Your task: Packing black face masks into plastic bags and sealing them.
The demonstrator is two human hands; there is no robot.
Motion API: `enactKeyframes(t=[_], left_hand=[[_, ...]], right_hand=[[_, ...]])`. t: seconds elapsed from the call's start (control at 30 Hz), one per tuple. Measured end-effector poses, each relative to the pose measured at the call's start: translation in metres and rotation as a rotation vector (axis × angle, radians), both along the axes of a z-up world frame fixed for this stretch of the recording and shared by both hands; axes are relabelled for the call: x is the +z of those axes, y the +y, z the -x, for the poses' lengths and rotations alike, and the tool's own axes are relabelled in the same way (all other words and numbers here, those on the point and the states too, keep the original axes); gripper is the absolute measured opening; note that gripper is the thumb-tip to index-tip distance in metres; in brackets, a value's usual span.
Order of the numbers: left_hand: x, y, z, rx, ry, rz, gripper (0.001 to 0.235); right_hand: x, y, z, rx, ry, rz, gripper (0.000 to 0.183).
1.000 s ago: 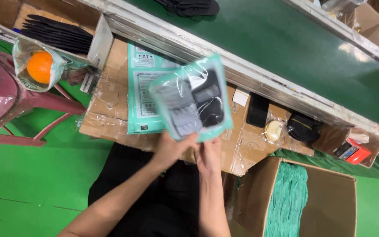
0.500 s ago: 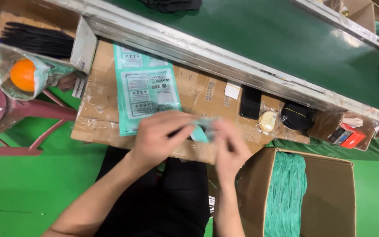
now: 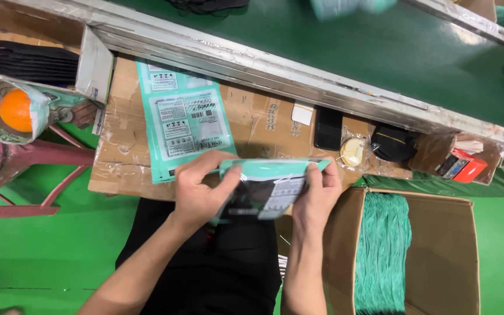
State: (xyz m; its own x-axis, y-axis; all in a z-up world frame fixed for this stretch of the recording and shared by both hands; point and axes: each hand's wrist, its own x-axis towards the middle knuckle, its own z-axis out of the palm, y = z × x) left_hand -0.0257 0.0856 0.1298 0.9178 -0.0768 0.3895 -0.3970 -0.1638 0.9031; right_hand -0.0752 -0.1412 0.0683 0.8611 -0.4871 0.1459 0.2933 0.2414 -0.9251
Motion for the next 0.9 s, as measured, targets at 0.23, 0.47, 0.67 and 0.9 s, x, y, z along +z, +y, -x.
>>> enactKeyframes(t=[0.23,0.47,0.67,0.9], left_hand=[[-0.008,0.0,-0.006,-0.118,0.147,0.095,0.01],[-0.016,-0.009,-0.003,-0.186,0.121,0.11,0.007],[-0.003,-0.014,-0.009,-0.194,0.149,0.204,0.01],[0.003,-0.006,-0.086,-0.166,0.167,-0.009,0.038]], right_hand=[[-0.007,0.007,0.0,0.097,0.1,-0.072,0.007],[-0.01,0.013,-0.005,0.333,0.157,-0.135,0.007],[0.013,0.021,-0.015,0.447,0.127,-0.258,0.024],[-0.058,-0.083,-0.012,0.142,0.567,0.288,0.045]])
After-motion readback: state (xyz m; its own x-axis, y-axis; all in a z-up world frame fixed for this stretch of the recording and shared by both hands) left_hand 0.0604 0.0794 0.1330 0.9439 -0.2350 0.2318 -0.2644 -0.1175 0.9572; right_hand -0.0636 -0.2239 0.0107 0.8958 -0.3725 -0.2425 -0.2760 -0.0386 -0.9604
